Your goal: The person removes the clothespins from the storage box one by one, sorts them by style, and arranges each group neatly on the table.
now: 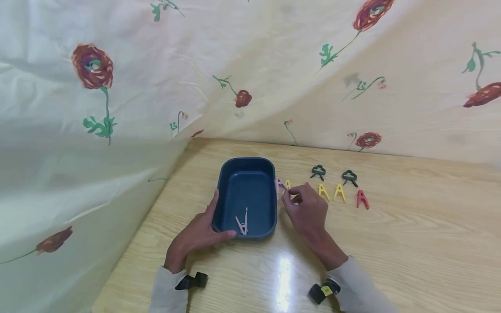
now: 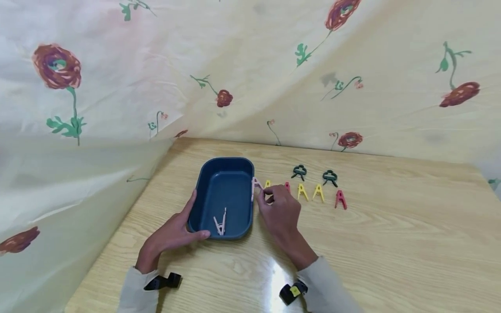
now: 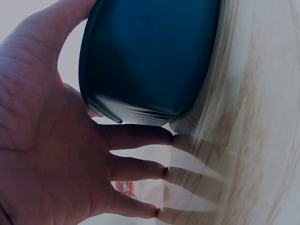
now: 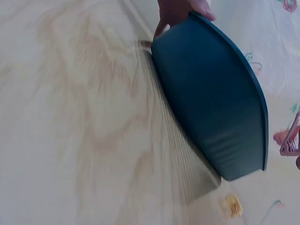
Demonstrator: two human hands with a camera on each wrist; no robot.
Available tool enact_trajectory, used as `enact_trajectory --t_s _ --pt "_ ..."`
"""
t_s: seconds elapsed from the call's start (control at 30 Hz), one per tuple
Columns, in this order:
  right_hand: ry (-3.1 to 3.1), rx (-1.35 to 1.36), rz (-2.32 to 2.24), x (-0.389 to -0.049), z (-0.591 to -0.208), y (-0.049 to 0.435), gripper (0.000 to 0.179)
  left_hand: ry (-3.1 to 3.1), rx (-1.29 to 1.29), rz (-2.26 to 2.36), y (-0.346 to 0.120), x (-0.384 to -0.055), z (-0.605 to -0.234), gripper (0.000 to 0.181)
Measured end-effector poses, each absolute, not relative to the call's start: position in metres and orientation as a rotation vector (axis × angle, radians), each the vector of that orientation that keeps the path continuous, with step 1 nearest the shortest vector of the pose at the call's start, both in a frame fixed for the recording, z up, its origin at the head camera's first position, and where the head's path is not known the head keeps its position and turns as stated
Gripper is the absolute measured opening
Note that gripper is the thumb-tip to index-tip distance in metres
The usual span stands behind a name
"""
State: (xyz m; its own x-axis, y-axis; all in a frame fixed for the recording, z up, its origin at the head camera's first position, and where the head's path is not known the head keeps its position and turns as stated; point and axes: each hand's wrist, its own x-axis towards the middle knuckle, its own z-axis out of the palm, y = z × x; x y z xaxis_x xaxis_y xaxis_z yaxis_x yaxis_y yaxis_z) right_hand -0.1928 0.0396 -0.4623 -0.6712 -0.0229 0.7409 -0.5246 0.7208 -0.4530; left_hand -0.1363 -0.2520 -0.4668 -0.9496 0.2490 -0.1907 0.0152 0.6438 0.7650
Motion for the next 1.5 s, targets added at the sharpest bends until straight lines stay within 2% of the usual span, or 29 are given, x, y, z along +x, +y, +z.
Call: enact_trajectory --t_s 0.33,0.67,1.0,1.5 --pt "-2.282 0.328 0.796 -0.180 -0.476 0.075 0.009 2.586 0.211 1.200 -0.251 -0.134 -0.470 0.120" --pt "-2.454 0.093 0.832 -0.170 -0.497 0.105 0.014 2.598 0.187 1.159 -0.253 -0.134 -0.466 0.120" --pt "-2.613 -0.017 0.911 -0.160 -0.504 0.111 0.011 2.606 0.186 1.141 -0.252 -0.135 -0.468 0.120" --pt "-2.752 -0.098 0.906 -0.143 -0.493 0.108 0.018 2.619 0.223 1.133 -0.247 -0.136 -0.468 0.118"
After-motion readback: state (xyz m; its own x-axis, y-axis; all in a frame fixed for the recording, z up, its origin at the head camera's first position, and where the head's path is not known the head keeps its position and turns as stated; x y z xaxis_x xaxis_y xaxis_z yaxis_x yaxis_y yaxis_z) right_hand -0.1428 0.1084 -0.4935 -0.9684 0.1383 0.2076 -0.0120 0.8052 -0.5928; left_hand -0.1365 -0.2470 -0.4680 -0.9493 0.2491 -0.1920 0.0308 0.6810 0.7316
